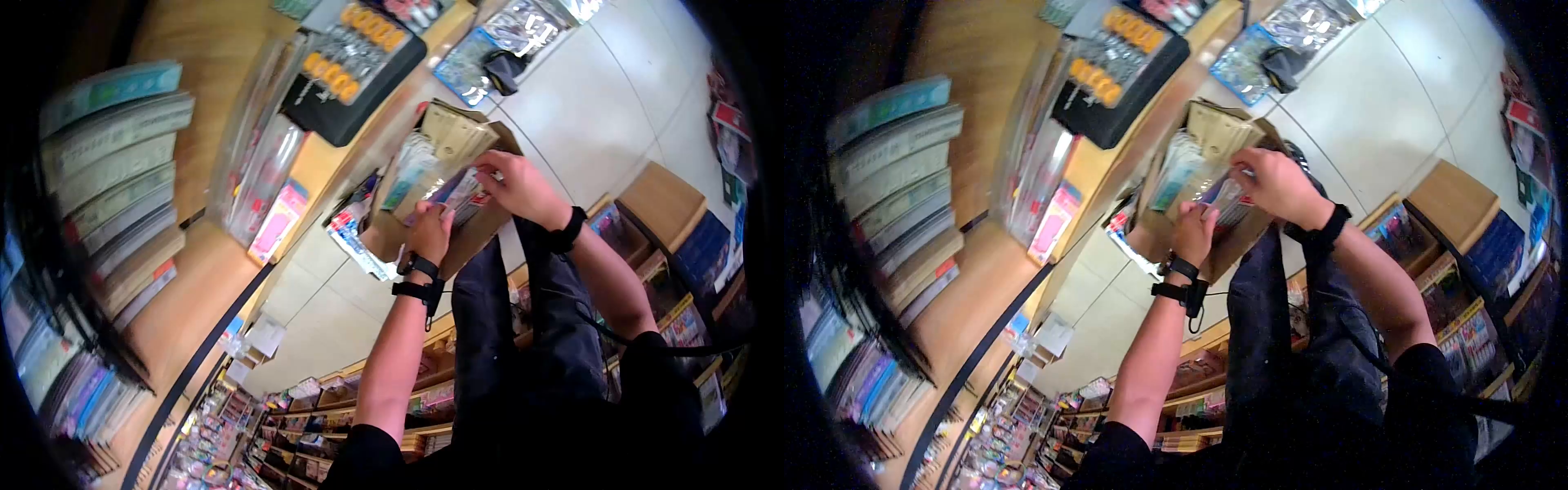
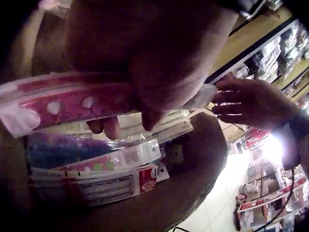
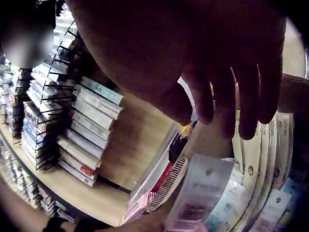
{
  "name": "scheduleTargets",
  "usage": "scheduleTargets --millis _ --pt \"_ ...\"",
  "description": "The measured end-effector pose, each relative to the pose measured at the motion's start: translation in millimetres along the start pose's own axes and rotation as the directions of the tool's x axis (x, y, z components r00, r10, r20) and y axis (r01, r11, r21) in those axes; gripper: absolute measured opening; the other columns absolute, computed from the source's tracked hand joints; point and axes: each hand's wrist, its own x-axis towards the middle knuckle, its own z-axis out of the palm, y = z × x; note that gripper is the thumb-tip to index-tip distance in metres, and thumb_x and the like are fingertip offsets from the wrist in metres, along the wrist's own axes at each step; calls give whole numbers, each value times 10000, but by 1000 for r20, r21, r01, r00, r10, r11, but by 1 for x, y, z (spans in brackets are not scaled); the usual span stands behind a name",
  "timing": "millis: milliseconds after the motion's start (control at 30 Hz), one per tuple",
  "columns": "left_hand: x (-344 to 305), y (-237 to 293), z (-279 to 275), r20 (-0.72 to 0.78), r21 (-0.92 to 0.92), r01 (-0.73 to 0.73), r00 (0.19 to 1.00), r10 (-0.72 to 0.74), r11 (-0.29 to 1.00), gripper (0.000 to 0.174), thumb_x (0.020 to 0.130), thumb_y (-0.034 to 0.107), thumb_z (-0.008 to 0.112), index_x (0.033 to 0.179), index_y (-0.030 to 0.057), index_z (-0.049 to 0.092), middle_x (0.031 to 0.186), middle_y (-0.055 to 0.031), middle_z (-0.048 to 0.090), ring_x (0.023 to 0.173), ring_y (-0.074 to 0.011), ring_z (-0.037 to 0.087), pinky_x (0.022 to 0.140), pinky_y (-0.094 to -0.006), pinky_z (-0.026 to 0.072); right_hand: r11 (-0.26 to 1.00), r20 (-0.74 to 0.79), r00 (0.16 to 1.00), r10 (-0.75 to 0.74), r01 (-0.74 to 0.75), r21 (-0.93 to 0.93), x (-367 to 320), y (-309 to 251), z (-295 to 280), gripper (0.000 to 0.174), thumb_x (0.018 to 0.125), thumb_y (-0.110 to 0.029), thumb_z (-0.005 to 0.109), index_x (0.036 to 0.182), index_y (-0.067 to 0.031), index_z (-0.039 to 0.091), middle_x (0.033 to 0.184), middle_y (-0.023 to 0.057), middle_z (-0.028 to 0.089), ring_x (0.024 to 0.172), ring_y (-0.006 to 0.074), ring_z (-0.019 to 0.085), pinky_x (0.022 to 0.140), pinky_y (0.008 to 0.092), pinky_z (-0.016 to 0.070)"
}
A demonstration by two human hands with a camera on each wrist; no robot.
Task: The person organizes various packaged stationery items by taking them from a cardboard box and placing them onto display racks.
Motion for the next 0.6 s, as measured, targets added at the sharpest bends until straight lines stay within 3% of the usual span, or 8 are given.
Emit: scheduleTargets --millis 33,100,233,300,433,500,567,600 --pt "7 -2 6 -29 46 -55 998 57 997 330 854 346 554 971 47 628 932 -178 550 883 -362 557 748 -429 452 1000 23 1000 16 -16 7 0 1 0 191 808 -134 568 930 10 599 882 191 630 830 352 607 745 390 480" --pt "20 -2 15 87 111 30 995 -40 993 313 832 326 589 992 60 630 935 -191 571 879 -377 563 735 -436 454 997 47 997 56 -58 43 -2 3 1 195 802 -121 563 943 11 596 865 188 633 818 347 610 736 392 482" --pt "38 -23 30 84 50 66 994 -70 997 318 809 295 623 1012 50 624 943 -211 602 874 -390 576 729 -440 462 999 49 998 33 -31 -43 5 17 5 195 793 -112 555 943 5 597 865 176 638 810 337 613 725 394 487" --pt "39 -27 28 197 18 109 974 -111 994 342 794 275 643 1036 36 613 926 -222 624 875 -386 588 723 -435 472 999 44 999 10 -9 -35 9 23 7 200 792 -121 558 943 3 598 860 170 642 805 331 617 727 388 490" --pt "34 -49 43 222 -64 70 973 -54 996 296 785 208 634 993 4 588 874 -203 635 839 -391 592 711 -435 474 1000 -9 1000 3 -3 -17 19 29 8 195 794 -127 557 936 -1 602 818 167 643 759 332 622 699 396 495" --pt "25 -47 53 271 57 37 961 -52 998 250 779 156 606 979 10 577 864 -200 628 825 -395 587 707 -442 471 998 -37 998 59 -58 15 22 32 1 190 793 -124 556 938 -13 607 794 172 636 740 337 619 679 403 492" --pt "17 -41 57 338 16 -133 934 120 991 249 771 128 588 986 4 573 858 -211 613 818 -396 578 706 -446 467 997 -77 996 34 -39 -66 22 36 -3 188 794 -129 556 940 -23 610 782 174 629 733 342 613 666 403 487" --pt "12 -42 62 323 -6 -166 933 159 986 234 755 90 587 972 3 575 905 -228 594 861 -402 560 737 -441 460 996 -43 998 47 -50 -78 20 34 -7 170 817 -79 577 949 28 587 823 174 631 717 289 623 659 325 492"
